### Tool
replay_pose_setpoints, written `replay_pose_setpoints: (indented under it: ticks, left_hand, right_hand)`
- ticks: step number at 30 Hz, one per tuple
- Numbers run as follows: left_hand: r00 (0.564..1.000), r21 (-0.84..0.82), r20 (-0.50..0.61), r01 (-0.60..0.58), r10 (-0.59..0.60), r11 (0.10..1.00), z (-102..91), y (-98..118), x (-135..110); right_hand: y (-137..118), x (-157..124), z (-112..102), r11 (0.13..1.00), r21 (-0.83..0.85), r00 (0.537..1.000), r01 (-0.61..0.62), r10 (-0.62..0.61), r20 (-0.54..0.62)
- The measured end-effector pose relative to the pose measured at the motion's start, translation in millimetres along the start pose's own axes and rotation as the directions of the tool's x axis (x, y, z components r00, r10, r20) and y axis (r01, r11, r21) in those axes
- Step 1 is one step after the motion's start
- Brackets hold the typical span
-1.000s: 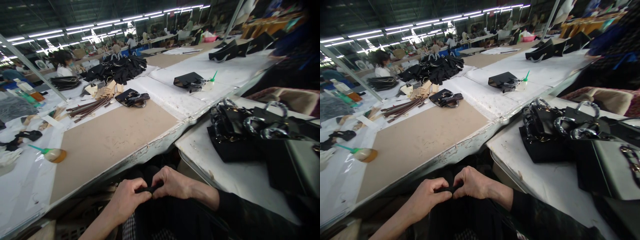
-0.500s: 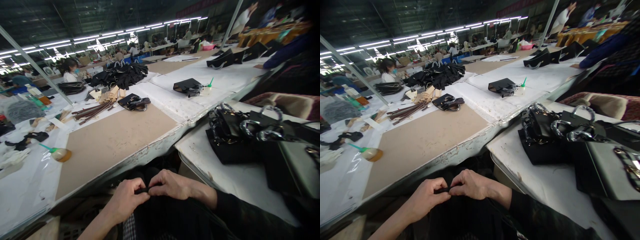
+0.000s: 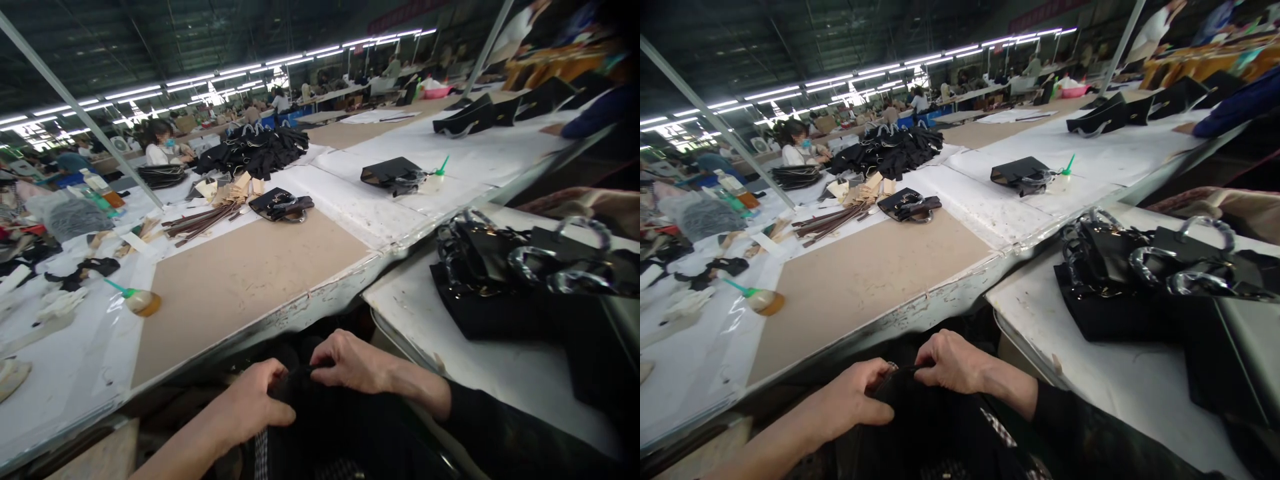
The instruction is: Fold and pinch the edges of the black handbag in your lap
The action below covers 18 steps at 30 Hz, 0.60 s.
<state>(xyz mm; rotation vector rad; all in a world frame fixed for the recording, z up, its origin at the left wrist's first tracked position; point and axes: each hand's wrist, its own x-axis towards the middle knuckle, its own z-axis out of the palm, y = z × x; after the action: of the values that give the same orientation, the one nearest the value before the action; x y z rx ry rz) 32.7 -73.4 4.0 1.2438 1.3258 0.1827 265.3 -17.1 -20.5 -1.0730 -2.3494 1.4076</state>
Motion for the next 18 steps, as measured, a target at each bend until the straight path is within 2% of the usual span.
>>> replay_pose_setpoints:
  ticks: [2, 5, 7, 9, 11, 13, 16, 18]
  left_hand:
    - [1.000, -0.033, 0.012, 0.002, -0.001, 0.999, -1.2, -2, -1]
    - [0.993, -0.101, 0.117, -0.009, 0.021, 0.995, -1.6, -8, 2]
    - [0.981, -0.174, 0.190, -0.007, 0.041, 0.985, -0.8, -13, 4]
    - [0.974, -0.226, 0.217, -0.015, 0.066, 0.974, 0.2, -18, 5]
    - [0.977, -0.227, 0.198, -0.036, 0.082, 0.973, 0.8, -21, 6]
    - [0.982, -0.184, 0.165, -0.063, 0.094, 0.981, 0.8, -24, 7]
    - [0.987, -0.097, 0.114, -0.102, 0.113, 0.990, 0.4, -27, 9]
    - [0.987, -0.014, 0.088, -0.134, 0.134, 0.991, 0.0, -28, 12]
  right_hand:
    - [5, 3, -6, 1.000, -0.010, 0.999, 0.022, -0.022, 0.031]
    - [23, 9, -6, 0.997, 0.052, 0.994, 0.058, -0.063, 0.093]
    - [36, 14, -1, 0.984, 0.163, 0.985, 0.073, -0.096, 0.144]
    - [46, 18, 5, 0.947, 0.315, 0.971, 0.068, -0.136, 0.198]
    - [49, 22, 9, 0.900, 0.435, 0.953, 0.043, -0.167, 0.251]
    - [46, 25, 9, 0.877, 0.480, 0.941, 0.004, -0.166, 0.295]
    - [35, 32, 6, 0.902, 0.432, 0.937, -0.016, -0.137, 0.321]
    - [30, 36, 8, 0.930, 0.367, 0.938, 0.014, -0.139, 0.317]
